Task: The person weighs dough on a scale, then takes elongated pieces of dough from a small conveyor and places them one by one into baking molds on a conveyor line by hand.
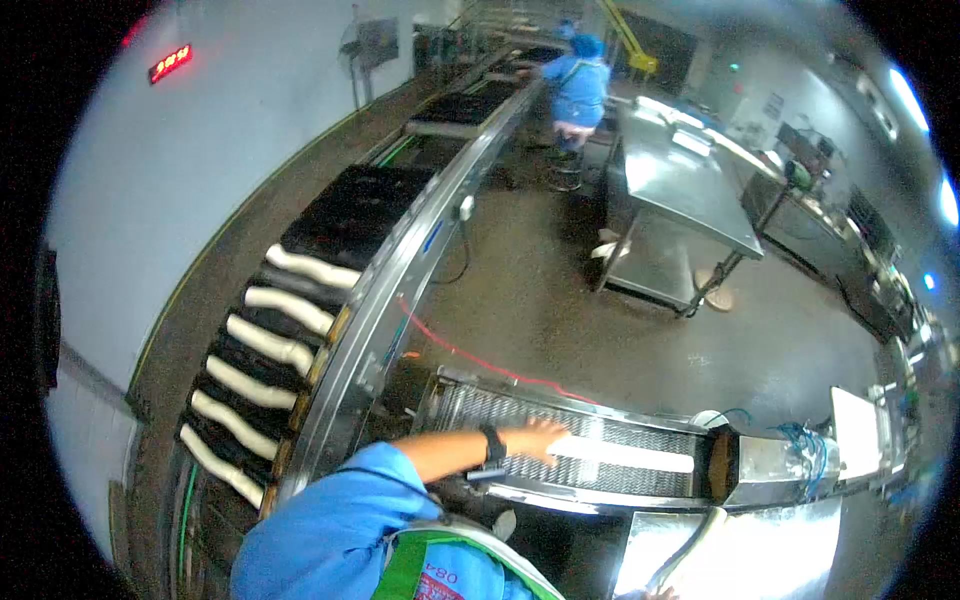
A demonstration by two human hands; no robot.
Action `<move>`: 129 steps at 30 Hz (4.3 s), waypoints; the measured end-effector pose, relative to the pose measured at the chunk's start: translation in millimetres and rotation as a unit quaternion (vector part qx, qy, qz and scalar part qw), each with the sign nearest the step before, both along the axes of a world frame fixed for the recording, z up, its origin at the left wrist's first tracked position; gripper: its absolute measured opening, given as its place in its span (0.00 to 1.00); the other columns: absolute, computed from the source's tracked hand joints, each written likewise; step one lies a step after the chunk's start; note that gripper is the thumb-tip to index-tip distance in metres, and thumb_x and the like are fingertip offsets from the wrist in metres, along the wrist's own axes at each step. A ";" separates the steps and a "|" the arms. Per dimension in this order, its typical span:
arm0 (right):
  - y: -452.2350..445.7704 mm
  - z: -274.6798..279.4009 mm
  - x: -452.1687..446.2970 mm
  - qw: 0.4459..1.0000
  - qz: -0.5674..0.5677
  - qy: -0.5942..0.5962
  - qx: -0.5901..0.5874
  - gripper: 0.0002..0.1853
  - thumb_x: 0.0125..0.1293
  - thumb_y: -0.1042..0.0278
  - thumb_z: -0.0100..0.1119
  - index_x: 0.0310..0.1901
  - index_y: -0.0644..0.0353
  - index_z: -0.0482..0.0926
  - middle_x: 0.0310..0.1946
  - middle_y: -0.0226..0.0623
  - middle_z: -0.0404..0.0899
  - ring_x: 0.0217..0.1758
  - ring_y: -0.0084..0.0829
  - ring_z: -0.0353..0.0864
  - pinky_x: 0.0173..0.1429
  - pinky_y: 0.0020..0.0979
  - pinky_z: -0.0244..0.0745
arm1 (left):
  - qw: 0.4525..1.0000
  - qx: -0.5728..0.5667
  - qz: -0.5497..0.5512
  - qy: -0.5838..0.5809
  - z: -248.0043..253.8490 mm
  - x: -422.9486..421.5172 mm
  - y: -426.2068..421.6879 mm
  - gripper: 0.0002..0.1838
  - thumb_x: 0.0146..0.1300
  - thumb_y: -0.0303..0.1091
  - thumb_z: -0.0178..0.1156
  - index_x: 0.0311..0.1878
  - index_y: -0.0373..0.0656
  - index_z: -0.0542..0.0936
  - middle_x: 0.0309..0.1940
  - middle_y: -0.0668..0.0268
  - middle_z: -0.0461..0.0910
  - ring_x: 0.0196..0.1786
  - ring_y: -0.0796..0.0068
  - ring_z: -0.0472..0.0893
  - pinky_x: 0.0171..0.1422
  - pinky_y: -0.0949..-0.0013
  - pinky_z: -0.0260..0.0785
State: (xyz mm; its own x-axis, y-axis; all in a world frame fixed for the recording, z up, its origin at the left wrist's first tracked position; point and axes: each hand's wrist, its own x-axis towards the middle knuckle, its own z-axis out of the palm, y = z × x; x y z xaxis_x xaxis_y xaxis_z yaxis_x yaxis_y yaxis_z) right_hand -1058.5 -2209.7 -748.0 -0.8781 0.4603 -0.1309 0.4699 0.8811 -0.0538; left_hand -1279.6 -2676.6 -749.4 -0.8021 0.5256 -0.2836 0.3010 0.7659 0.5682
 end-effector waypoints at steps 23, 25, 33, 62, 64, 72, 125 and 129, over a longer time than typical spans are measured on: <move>12.4 -18.4 -29.8 0.852 -0.216 0.037 -0.476 0.36 0.50 0.50 0.53 0.56 0.60 0.54 0.53 0.60 0.52 0.47 0.52 0.67 0.50 0.42 0.65 | 0.603 0.636 0.364 0.316 283.8 79.6 -177.7 0.22 0.50 0.35 0.53 0.48 0.37 0.63 0.36 0.66 0.69 0.38 0.81 0.70 0.40 0.76 0.67; -5.2 -9.2 -40.1 0.816 -0.237 0.071 -0.522 0.34 0.50 0.51 0.54 0.55 0.61 0.55 0.52 0.58 0.53 0.46 0.50 0.67 0.49 0.41 0.65 | 0.570 0.598 0.395 0.401 277.1 80.0 -219.6 0.19 0.50 0.32 0.52 0.46 0.38 0.63 0.36 0.66 0.69 0.37 0.82 0.70 0.40 0.77 0.66; -100.9 85.9 -122.2 0.717 -0.143 0.217 -0.647 0.30 0.50 0.53 0.55 0.51 0.62 0.60 0.48 0.53 0.60 0.44 0.45 0.69 0.48 0.39 0.66 | 0.611 0.330 0.705 0.145 78.0 66.8 -428.9 0.28 0.50 0.46 0.51 0.49 0.34 0.62 0.42 0.54 0.69 0.41 0.58 0.71 0.47 0.60 0.62; -883.8 87.2 -319.8 0.589 0.725 0.075 -0.351 0.26 0.48 0.56 0.59 0.48 0.57 0.68 0.55 0.57 0.53 0.57 0.49 0.58 0.57 0.35 0.58 | 0.675 -0.234 0.699 0.033 25.5 202.0 -408.8 0.28 0.48 0.40 0.57 0.53 0.43 0.64 0.54 0.60 0.63 0.63 0.62 0.50 0.61 0.48 0.39; -846.9 75.9 -330.6 0.568 0.741 0.042 -0.356 0.24 0.48 0.62 0.58 0.48 0.58 0.67 0.54 0.53 0.56 0.55 0.49 0.60 0.55 0.35 0.60 | 0.671 -0.232 0.702 0.050 18.3 201.6 -409.1 0.30 0.47 0.41 0.58 0.54 0.44 0.64 0.55 0.61 0.62 0.63 0.62 0.50 0.61 0.49 0.39; -549.6 -21.7 -503.2 0.682 0.723 -0.069 -0.082 0.26 0.43 0.73 0.55 0.49 0.57 0.65 0.47 0.48 0.64 0.51 0.48 0.63 0.53 0.38 0.60 | 0.631 -0.278 0.724 0.001 49.5 197.3 -423.5 0.19 0.48 0.40 0.56 0.46 0.51 0.72 0.45 0.65 0.72 0.54 0.62 0.63 0.58 0.56 0.45; -748.1 -28.0 -689.0 0.466 0.825 -0.202 -0.249 0.15 0.51 0.71 0.55 0.43 0.60 0.72 0.40 0.40 0.71 0.44 0.36 0.70 0.49 0.29 0.63 | 0.516 -0.324 0.770 0.190 30.4 -72.3 -439.2 0.09 0.46 0.32 0.56 0.34 0.48 0.74 0.30 0.67 0.72 0.41 0.65 0.67 0.42 0.63 0.58; -680.4 -68.5 -777.4 0.584 0.748 -0.241 -0.204 0.18 0.50 0.66 0.57 0.44 0.59 0.71 0.44 0.44 0.70 0.48 0.40 0.68 0.51 0.32 0.63 | 0.591 -0.375 0.714 -0.029 10.6 -102.6 -452.1 0.15 0.46 0.37 0.57 0.39 0.50 0.73 0.27 0.67 0.76 0.39 0.63 0.71 0.42 0.63 0.58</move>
State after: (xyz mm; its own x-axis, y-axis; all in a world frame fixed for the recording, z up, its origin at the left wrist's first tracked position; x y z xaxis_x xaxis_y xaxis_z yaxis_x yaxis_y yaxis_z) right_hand -1835.9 -2890.1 -816.5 -0.0744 -0.9302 -0.3593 -0.7618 0.2856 -0.5815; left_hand -1382.2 -3128.7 -738.8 -0.2530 -0.9658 -0.0563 -0.9594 0.2580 -0.1136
